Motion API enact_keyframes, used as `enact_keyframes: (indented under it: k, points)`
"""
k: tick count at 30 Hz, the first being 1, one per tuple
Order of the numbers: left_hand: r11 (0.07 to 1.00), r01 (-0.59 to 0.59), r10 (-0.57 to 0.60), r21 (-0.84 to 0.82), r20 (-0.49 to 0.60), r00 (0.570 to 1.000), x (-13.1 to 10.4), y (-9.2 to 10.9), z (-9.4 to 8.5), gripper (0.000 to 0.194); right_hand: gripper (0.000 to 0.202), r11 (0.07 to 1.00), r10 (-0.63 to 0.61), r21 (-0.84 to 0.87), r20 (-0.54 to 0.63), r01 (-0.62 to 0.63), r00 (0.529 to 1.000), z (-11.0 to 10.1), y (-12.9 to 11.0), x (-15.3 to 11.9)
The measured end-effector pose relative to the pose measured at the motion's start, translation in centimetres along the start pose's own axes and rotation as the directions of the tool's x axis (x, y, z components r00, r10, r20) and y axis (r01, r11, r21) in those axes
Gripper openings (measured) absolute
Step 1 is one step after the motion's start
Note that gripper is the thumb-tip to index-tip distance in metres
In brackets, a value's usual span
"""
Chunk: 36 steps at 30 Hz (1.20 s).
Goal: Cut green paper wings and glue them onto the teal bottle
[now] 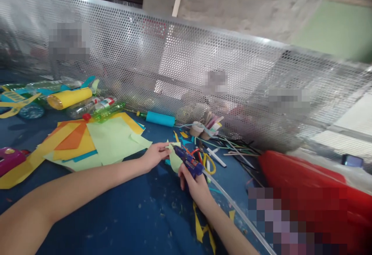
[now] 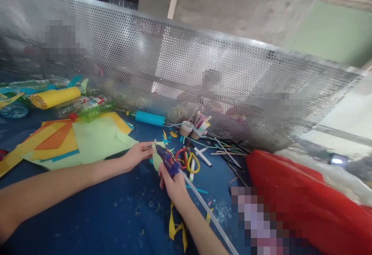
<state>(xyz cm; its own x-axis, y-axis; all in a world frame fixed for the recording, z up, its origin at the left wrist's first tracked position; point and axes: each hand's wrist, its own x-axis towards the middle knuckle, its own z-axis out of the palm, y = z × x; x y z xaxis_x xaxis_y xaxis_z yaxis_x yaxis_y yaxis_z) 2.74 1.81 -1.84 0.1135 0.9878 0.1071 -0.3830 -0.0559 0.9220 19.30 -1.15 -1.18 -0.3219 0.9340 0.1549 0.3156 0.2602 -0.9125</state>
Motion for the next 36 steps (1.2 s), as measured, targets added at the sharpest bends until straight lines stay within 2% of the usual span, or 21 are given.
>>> enact_keyframes:
  k: [6, 13, 18, 26, 36]
  points:
    - [1.000, 0.025, -0.025, 0.000, -0.069, 0.997, 0.1, -0.3, 0.0, 0.039, 0.047, 1.000, 0.012, -0.019, 0.001, -0.012, 1.000, 0.0, 0.3, -0.1]
    - [1.000, 0.016, -0.016, -0.013, -0.014, 1.000, 0.2, -0.4, -0.1, 0.040, 0.049, 0.999, 0.039, -0.013, -0.020, -0.040, 0.999, 0.1, 0.5, -0.1]
    - [1.000, 0.002, -0.003, -0.023, -0.026, 1.000, 0.3, -0.6, -0.2, 0.036, 0.050, 0.997, 0.056, -0.050, -0.032, -0.058, 0.998, 0.0, 0.4, -0.1]
    - [1.000, 0.020, -0.020, -0.012, -0.046, 0.999, 0.4, -0.7, -0.3, 0.038, 0.050, 0.995, 0.048, -0.091, 0.030, -0.045, 0.998, 0.0, 0.9, -0.1]
    - [1.000, -0.003, 0.002, -0.014, -0.022, 1.000, 0.1, -0.4, -0.3, 0.044, 0.057, 0.980, 0.051, -0.189, -0.061, -0.061, 0.997, -0.2, 1.3, 0.1]
